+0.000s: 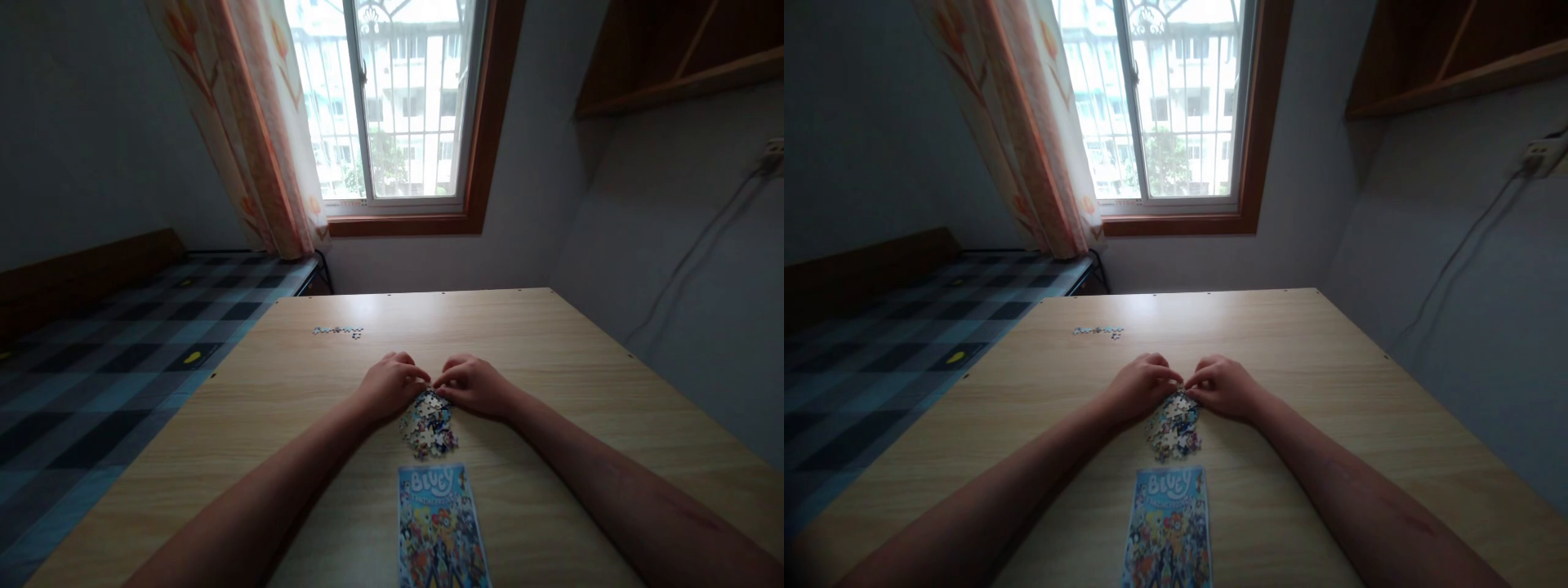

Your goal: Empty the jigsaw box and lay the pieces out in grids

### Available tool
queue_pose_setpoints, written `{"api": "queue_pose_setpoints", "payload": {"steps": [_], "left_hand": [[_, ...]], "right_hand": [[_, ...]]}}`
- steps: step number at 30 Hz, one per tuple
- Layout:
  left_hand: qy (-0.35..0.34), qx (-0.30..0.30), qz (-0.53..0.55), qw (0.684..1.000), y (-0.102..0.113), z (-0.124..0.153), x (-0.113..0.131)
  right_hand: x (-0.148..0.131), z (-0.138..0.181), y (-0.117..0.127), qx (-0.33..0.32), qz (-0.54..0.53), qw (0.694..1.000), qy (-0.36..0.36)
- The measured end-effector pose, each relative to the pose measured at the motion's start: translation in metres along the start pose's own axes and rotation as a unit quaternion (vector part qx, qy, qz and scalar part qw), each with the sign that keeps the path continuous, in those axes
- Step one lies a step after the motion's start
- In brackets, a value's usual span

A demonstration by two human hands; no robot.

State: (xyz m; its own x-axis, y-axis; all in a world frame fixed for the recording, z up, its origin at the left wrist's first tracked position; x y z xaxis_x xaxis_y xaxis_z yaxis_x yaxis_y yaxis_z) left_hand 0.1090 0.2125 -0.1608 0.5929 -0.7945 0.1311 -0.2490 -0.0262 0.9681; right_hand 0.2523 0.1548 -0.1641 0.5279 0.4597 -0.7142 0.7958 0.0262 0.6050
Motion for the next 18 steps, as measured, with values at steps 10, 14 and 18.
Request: {"api": "queue_pose_setpoints", "payload": {"steps": [10,14,18], "left_hand": [[-0.021,0.003,0.038,0.999,0.0,0.0,-0.004],[-0.041,0.008,0.021,0.999,0.003,0.002,0.002],[-0.038,0.011,0.022,0.999,0.003,0.001,0.001]], "right_hand": [[0.013,-0.001,0.007,-0.009,-0.135,0.989,-0.053],[0.025,-0.004,0.016,0.066,-0.191,0.977,-0.064],[0.036,-0.005,0.015,0.117,-0.112,0.984,-0.07]]}}
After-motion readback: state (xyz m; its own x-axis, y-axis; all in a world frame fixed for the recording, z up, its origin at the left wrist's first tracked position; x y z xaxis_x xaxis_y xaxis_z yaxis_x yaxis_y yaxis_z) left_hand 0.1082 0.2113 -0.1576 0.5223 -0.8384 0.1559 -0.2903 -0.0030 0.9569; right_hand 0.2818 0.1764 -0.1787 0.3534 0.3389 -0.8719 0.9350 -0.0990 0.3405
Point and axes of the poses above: each hand's wrist, its own z-axis away from the middle knuckle, its own y-axis out of the back of the hand, x = y × z, the point moved 7 cm from there along -z, towards the middle knuckle, and after that the axes turned 14 degrees about -z, right-handed, at the moved point
